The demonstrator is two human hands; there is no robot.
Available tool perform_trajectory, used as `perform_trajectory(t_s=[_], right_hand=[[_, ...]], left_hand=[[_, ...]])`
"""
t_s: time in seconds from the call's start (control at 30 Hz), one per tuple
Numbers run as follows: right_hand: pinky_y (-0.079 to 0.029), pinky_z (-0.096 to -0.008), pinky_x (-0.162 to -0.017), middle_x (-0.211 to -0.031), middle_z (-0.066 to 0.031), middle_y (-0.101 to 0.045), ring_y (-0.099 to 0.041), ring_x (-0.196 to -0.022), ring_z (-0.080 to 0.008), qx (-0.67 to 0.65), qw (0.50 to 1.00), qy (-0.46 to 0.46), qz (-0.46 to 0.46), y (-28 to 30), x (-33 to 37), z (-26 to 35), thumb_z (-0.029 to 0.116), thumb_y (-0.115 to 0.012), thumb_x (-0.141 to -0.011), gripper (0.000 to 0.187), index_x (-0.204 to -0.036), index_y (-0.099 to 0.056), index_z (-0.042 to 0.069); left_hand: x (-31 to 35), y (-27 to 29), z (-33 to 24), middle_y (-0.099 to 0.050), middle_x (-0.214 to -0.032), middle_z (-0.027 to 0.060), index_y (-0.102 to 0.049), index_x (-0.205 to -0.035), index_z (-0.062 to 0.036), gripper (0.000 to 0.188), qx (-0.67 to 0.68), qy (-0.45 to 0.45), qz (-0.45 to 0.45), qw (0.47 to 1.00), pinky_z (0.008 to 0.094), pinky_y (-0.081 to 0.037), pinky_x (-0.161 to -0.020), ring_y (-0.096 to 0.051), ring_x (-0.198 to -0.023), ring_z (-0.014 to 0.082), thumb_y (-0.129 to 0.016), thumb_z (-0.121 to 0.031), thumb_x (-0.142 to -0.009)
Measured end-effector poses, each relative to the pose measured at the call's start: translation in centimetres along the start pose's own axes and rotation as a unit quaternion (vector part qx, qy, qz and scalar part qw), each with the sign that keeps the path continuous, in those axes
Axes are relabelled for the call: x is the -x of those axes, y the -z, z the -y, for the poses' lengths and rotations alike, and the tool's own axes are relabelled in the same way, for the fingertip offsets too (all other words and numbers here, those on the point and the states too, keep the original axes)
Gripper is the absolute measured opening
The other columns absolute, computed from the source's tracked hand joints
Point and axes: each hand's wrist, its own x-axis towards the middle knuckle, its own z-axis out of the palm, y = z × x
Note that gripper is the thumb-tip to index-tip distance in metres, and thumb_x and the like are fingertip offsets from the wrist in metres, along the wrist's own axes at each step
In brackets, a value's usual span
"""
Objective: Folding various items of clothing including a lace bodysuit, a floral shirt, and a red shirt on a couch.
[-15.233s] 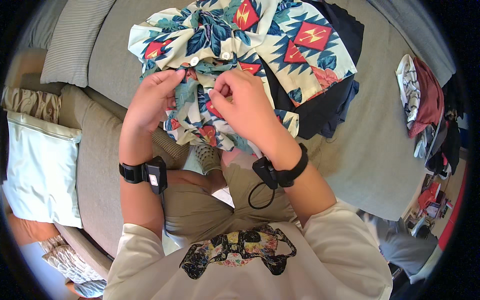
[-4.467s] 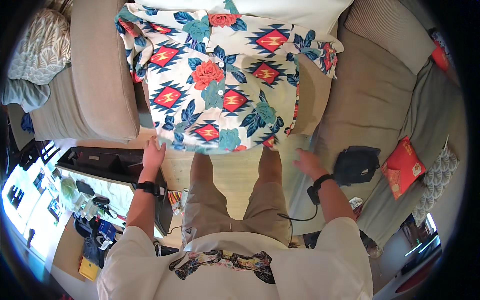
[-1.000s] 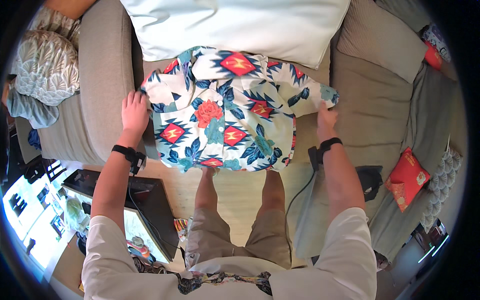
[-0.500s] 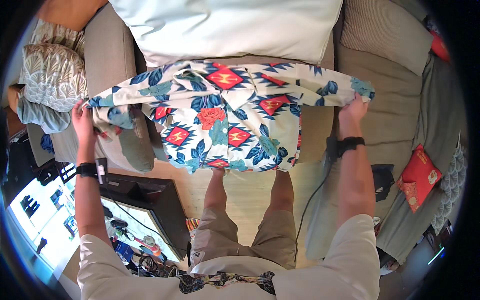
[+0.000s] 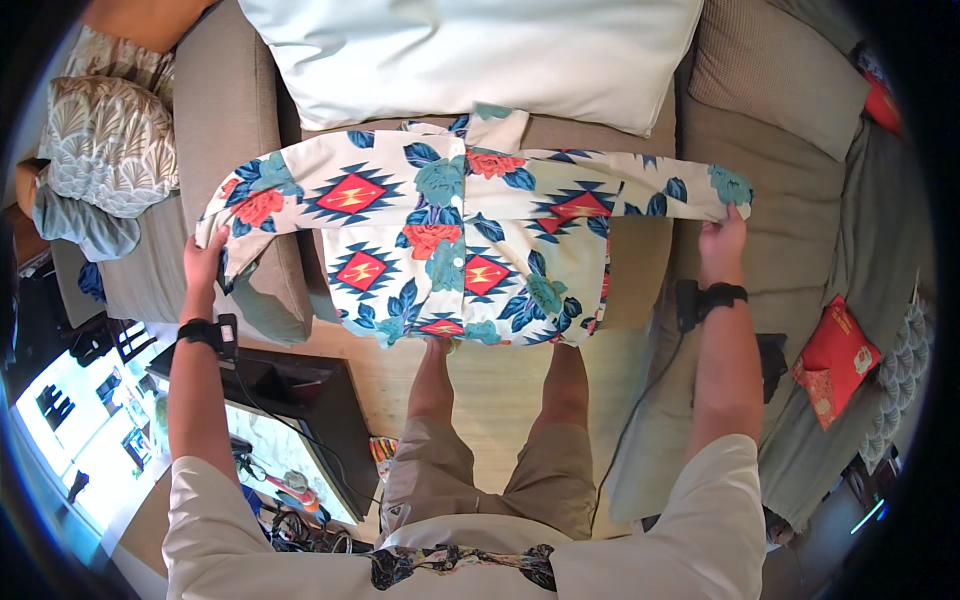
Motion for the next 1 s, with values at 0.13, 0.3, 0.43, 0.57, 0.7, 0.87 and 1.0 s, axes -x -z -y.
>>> perform_trajectory(t_s=[0.13,0.3,0.43,0.57,0.7,0.87,1.0], right_hand=[[-0.058,-0.0400,-0.090,-0.119,-0.0107,-0.066,-0.067,-0.107,-0.0271,0.024,0.993,0.100,-0.052,-1.8,1.7,1.2,0.011,-0.054,-0.104,0.025,-0.128,-0.054,0.006],[-0.057,-0.0362,-0.077,-0.111,-0.0090,-0.064,-0.066,-0.098,-0.0241,0.074,0.983,0.153,-0.076,-3.2,3.5,3.2,0.007,-0.057,-0.102,0.024,-0.125,-0.053,0.007],[-0.053,-0.0340,-0.072,-0.115,-0.0097,-0.063,-0.064,-0.099,-0.0223,0.057,0.980,0.168,-0.091,-2.6,1.4,6.5,0.008,-0.056,-0.103,0.024,-0.126,-0.053,0.008],[-0.055,-0.0389,-0.083,-0.119,-0.0107,-0.063,-0.065,-0.103,-0.0241,0.057,0.977,0.202,-0.049,-2.0,-2.4,10.4,0.009,-0.055,-0.104,0.025,-0.129,-0.054,0.007],[-0.057,-0.0435,-0.092,-0.121,-0.0119,-0.064,-0.065,-0.106,-0.0259,-0.018,0.986,0.154,0.062,-3.2,-4.0,11.4,0.008,-0.053,-0.105,0.025,-0.129,-0.054,0.006],[-0.058,-0.0457,-0.089,-0.122,-0.0121,-0.062,-0.065,-0.107,-0.0287,0.044,0.990,0.133,-0.022,-3.7,-1.8,9.6,0.008,-0.054,-0.105,0.025,-0.130,-0.051,0.006],[-0.059,-0.0448,-0.085,-0.122,-0.0112,-0.060,-0.065,-0.105,-0.0296,0.100,0.988,0.104,-0.049,-1.0,0.0,7.8,0.010,-0.056,-0.104,0.027,-0.130,-0.048,0.007]], left_hand=[[0.1,3.1,-3.0,-0.074,-0.104,0.0068,-0.069,-0.116,0.0001,0.031,0.331,0.032,0.038,0.942,0.0272,-0.055,-0.079,-0.070,-0.090,0.0144,-0.079,-0.008,-0.088],[-0.5,7.3,-6.6,-0.073,-0.105,0.0048,-0.067,-0.120,-0.0008,0.034,0.227,-0.019,0.158,0.961,0.0275,-0.053,-0.083,-0.067,-0.093,0.0121,-0.078,-0.012,-0.090],[-2.8,12.2,-8.1,-0.073,-0.101,0.0046,-0.067,-0.118,0.0014,0.044,-0.029,-0.026,0.203,0.978,0.0280,-0.053,-0.081,-0.066,-0.086,0.0120,-0.084,-0.024,-0.087],[-5.5,16.5,-9.5,-0.071,-0.110,0.0041,-0.061,-0.126,-0.0022,0.044,0.172,0.008,0.310,0.935,0.0281,-0.053,-0.086,-0.068,-0.095,0.0132,-0.080,-0.020,-0.091],[-6.5,16.1,-10.6,-0.070,-0.110,0.0031,-0.058,-0.128,-0.0035,0.042,0.213,0.031,0.256,0.942,0.0270,-0.053,-0.084,-0.068,-0.095,0.0115,-0.076,-0.017,-0.092],[-5.0,12.8,-10.0,-0.071,-0.110,0.0030,-0.059,-0.127,-0.0049,0.038,0.210,-0.024,0.179,0.961,0.0266,-0.052,-0.082,-0.067,-0.095,0.0116,-0.073,-0.011,-0.093],[-4.2,11.8,-6.7,-0.071,-0.108,0.0028,-0.061,-0.124,-0.0051,0.035,0.203,0.020,0.206,0.957,0.0261,-0.051,-0.083,-0.066,-0.094,0.0120,-0.073,-0.009,-0.092]])
